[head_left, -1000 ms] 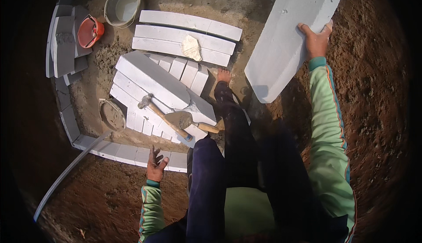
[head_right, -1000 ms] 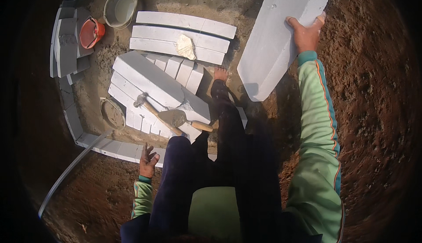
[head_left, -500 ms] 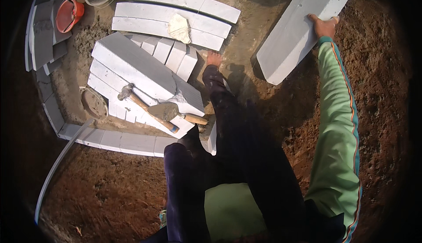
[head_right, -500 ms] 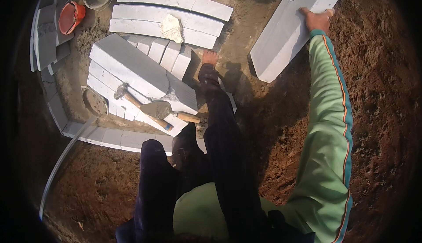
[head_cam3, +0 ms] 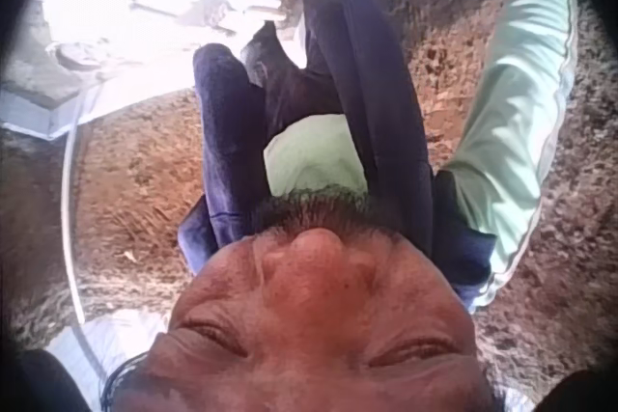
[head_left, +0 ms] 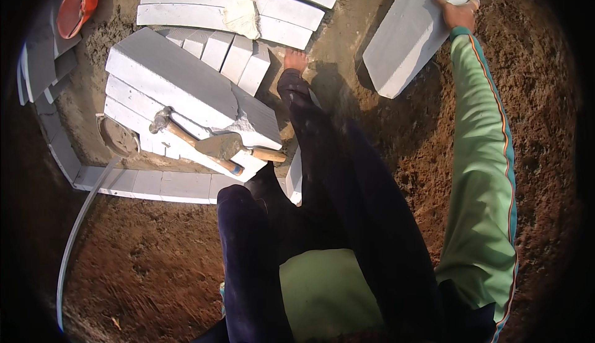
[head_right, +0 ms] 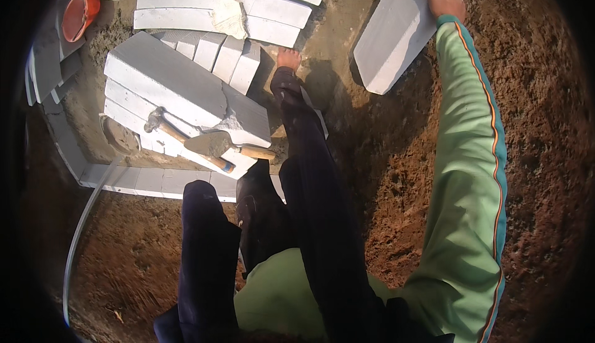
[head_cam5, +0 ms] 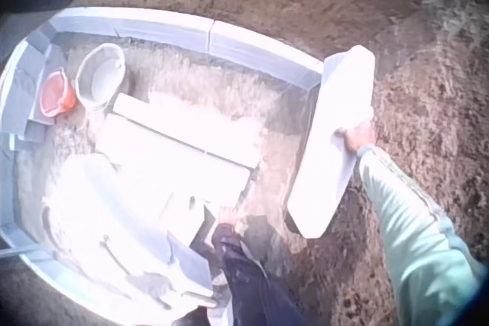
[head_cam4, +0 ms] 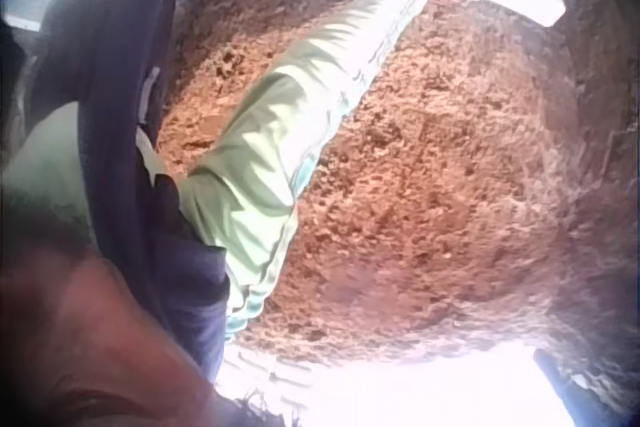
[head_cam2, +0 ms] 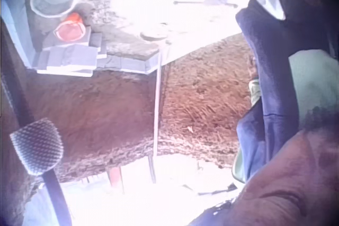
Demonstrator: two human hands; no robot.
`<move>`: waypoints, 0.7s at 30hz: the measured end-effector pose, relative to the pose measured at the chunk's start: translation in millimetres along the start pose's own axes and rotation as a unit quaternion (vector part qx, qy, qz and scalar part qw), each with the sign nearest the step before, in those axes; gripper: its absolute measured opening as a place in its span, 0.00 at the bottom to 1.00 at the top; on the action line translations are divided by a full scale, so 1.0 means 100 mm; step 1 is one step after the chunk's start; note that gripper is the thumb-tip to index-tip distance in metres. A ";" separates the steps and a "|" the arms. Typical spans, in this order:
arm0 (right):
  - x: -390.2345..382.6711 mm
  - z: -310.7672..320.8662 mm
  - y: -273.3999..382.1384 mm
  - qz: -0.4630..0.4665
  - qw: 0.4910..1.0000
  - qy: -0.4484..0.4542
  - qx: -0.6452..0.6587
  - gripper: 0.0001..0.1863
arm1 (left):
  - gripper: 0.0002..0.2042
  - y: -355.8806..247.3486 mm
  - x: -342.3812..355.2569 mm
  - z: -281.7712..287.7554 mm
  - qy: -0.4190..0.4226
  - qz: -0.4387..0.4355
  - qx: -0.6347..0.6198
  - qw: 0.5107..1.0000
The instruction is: The person spreads mortar onto white blocks using a trowel, positions the blocks into a corner structure within a dirt trench, and hammers them into place, measuring the alignment with a tape measure.
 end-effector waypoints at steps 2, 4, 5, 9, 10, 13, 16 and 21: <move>-0.05 -0.07 0.04 0.002 1.000 0.009 0.021 0.60 | 0.31 -0.35 0.09 -0.19 0.028 -0.015 0.077 0.996; -0.07 -0.15 -0.02 0.012 0.999 0.021 0.037 0.61 | 0.31 -0.87 0.29 -0.47 0.076 -0.058 0.173 0.980; -0.04 -0.18 -0.09 0.024 0.998 0.030 0.045 0.63 | 0.30 -1.18 0.41 -0.68 0.100 -0.086 0.218 0.967; -0.25 -0.13 -0.07 0.054 0.997 0.010 0.055 0.65 | 0.30 -2.57 1.02 -1.90 0.239 -0.277 0.369 0.854; -0.13 -0.14 -0.20 0.074 0.994 0.011 0.073 0.63 | 0.29 -2.90 1.18 -2.29 0.271 -0.334 0.395 0.812; -0.11 -0.23 -0.42 0.115 0.983 0.016 0.138 0.49 | 0.29 -3.61 1.74 -3.46 0.330 -0.457 0.454 0.691; -0.38 -0.33 -0.14 0.098 0.988 0.024 0.120 0.44 | 0.23 -3.90 2.34 -4.40 0.266 -0.464 0.534 0.655; -0.71 -0.15 -0.09 0.089 0.980 0.053 0.170 0.39 | 0.22 -3.79 3.16 -5.12 0.084 -0.388 0.616 0.680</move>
Point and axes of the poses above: each hand's wrist, its own x-axis towards the middle knuckle, its own z-axis out of the back of the hand, y = z × x, the point moved 5 cm from there along x, towards the middle knuckle, and after that the axes turned 12 degrees about y, right-handed, at the moved point
